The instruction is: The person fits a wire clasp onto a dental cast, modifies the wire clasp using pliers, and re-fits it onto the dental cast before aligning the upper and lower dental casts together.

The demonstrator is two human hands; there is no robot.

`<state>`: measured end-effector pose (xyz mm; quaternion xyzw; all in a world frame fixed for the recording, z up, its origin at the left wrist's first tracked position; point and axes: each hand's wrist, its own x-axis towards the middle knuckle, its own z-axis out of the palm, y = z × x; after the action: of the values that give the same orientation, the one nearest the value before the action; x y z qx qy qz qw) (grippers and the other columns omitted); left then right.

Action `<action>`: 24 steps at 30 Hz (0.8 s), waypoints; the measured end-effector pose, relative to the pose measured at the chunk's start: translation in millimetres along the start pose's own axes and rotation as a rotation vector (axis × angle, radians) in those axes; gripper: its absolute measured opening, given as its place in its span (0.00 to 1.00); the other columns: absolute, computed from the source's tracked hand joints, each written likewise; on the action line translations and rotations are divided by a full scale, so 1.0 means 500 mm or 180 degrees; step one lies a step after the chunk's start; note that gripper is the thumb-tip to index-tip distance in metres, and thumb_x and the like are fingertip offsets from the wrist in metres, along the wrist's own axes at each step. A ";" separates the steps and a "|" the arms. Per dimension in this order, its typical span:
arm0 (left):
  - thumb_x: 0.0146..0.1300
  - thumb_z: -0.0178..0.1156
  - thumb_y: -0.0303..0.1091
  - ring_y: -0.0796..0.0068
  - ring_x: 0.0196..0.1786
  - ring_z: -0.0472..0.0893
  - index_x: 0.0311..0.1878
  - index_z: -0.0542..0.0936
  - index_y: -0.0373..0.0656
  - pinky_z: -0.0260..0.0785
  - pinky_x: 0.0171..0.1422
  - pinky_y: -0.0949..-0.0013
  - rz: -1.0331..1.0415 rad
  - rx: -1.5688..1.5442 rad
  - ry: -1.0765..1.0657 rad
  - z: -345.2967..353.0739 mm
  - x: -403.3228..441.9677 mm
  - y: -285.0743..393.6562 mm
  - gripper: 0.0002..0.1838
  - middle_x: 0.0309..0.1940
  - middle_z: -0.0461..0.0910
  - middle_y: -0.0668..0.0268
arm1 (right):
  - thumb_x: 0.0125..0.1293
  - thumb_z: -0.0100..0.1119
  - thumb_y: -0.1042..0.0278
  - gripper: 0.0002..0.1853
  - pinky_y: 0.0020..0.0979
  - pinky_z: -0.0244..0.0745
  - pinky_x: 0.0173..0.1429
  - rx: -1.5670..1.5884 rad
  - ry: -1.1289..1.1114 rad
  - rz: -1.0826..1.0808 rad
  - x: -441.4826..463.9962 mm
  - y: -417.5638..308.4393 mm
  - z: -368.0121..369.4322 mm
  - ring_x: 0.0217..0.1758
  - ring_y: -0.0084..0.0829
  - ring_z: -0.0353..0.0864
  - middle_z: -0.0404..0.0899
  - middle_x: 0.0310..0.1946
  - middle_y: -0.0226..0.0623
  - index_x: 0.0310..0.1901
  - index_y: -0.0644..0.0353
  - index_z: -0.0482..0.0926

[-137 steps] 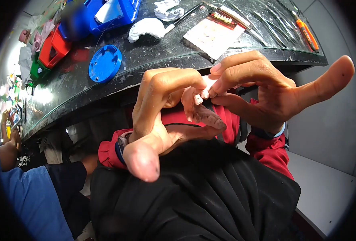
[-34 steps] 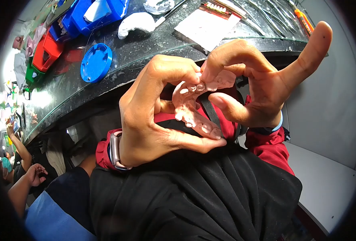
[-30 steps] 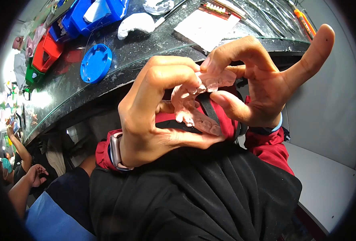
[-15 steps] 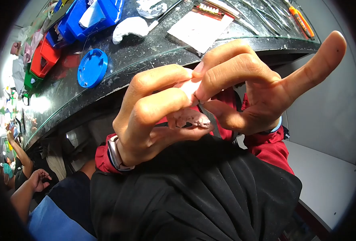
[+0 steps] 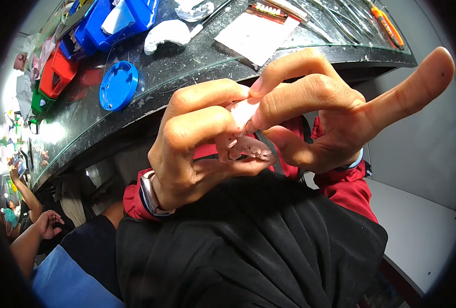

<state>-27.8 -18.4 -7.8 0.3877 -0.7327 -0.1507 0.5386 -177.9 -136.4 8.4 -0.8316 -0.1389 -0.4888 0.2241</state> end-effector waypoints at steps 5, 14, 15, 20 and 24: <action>0.35 0.80 0.31 0.66 0.48 0.78 0.50 0.66 0.44 0.75 0.48 0.69 0.0054 0.0195 0.0011 0.001 0.003 0.003 0.39 0.50 0.70 0.51 | 0.55 0.62 0.81 0.66 0.33 0.80 0.36 -0.0001 0.0017 0.0030 -0.002 -0.001 0.001 0.32 0.36 0.79 0.81 0.30 0.44 0.63 0.45 0.04; 0.34 0.80 0.43 0.69 0.41 0.78 0.48 0.67 0.44 0.73 0.40 0.71 0.0567 0.0873 -0.0013 -0.004 0.016 -0.007 0.40 0.46 0.73 0.53 | 0.55 0.62 0.81 0.67 0.33 0.80 0.35 0.0005 0.0081 0.0036 -0.005 -0.002 0.006 0.32 0.36 0.79 0.80 0.30 0.43 0.63 0.46 0.04; 0.34 0.80 0.43 0.69 0.41 0.78 0.48 0.67 0.44 0.72 0.40 0.71 0.0574 0.0887 -0.0004 -0.004 0.016 -0.007 0.40 0.46 0.73 0.53 | 0.55 0.62 0.81 0.67 0.33 0.80 0.35 0.0018 0.0079 0.0034 -0.005 -0.003 0.005 0.32 0.36 0.79 0.80 0.30 0.43 0.63 0.46 0.03; 0.34 0.80 0.43 0.68 0.41 0.78 0.47 0.67 0.44 0.73 0.41 0.71 0.0565 0.0914 0.0008 -0.002 0.016 -0.005 0.39 0.45 0.73 0.53 | 0.55 0.62 0.81 0.67 0.33 0.80 0.35 0.0036 0.0072 -0.0004 -0.005 -0.003 0.005 0.32 0.36 0.79 0.80 0.30 0.42 0.62 0.46 0.03; 0.34 0.80 0.42 0.67 0.41 0.78 0.47 0.68 0.43 0.73 0.41 0.70 0.0505 0.0859 -0.0025 -0.001 0.018 -0.003 0.38 0.45 0.73 0.52 | 0.55 0.62 0.81 0.67 0.33 0.80 0.35 0.0105 -0.0005 -0.0082 -0.002 0.001 -0.004 0.32 0.36 0.79 0.80 0.30 0.42 0.62 0.46 0.03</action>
<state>-27.7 -25.8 -2.4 0.3969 -0.7768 -0.0093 0.4889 -179.6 -138.1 8.5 -0.8263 -0.1579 -0.4887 0.2313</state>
